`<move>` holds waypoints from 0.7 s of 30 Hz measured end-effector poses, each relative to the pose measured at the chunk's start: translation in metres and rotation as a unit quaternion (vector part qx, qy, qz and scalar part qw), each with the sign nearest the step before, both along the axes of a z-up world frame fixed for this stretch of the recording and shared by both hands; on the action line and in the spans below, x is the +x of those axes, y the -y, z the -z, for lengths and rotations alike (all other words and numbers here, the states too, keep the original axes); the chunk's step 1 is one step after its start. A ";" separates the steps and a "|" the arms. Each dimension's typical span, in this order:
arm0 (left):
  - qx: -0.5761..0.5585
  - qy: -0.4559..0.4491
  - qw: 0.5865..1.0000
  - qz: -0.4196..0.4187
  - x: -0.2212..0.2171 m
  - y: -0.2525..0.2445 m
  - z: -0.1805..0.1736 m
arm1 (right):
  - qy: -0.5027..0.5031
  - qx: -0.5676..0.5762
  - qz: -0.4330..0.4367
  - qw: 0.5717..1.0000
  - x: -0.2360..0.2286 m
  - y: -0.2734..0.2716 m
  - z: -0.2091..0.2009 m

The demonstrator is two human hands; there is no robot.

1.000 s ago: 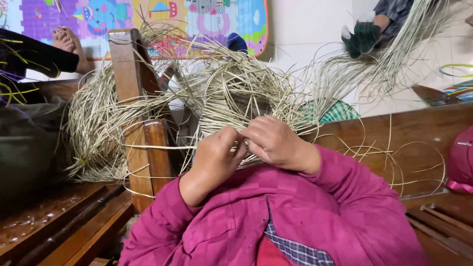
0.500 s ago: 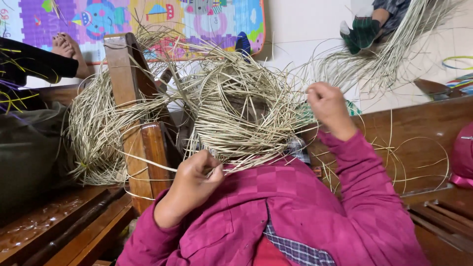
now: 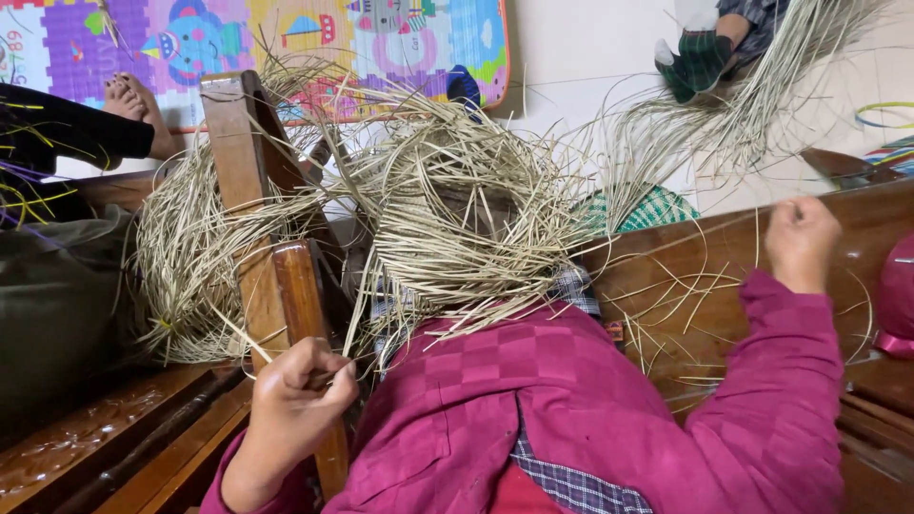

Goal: Weaving dried straw strands together to create a handcrafted product like a mat or basket.

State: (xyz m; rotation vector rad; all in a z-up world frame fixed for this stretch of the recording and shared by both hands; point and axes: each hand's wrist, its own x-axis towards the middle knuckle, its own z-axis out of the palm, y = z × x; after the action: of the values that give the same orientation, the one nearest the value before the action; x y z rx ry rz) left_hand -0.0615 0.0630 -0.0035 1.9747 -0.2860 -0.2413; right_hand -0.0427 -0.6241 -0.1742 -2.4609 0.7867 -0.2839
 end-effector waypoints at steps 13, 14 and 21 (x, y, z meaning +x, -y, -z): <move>0.065 0.021 0.997 -0.046 0.004 -0.003 0.015 | 0.042 -0.234 -0.010 0.971 -0.055 0.097 0.029; 0.075 0.015 0.995 -0.068 0.005 -0.004 0.016 | 0.059 -0.273 -0.021 0.960 -0.055 0.103 0.030; 0.162 0.034 0.980 -0.108 0.012 -0.046 0.041 | 0.023 -0.115 0.021 0.993 -0.052 0.084 -0.014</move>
State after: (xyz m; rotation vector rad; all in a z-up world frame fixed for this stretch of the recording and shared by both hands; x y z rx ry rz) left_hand -0.0495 0.1087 -0.0446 2.3204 -0.0753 -0.0837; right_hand -0.0949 -0.7078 -0.1598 -2.6418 0.8279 -0.4693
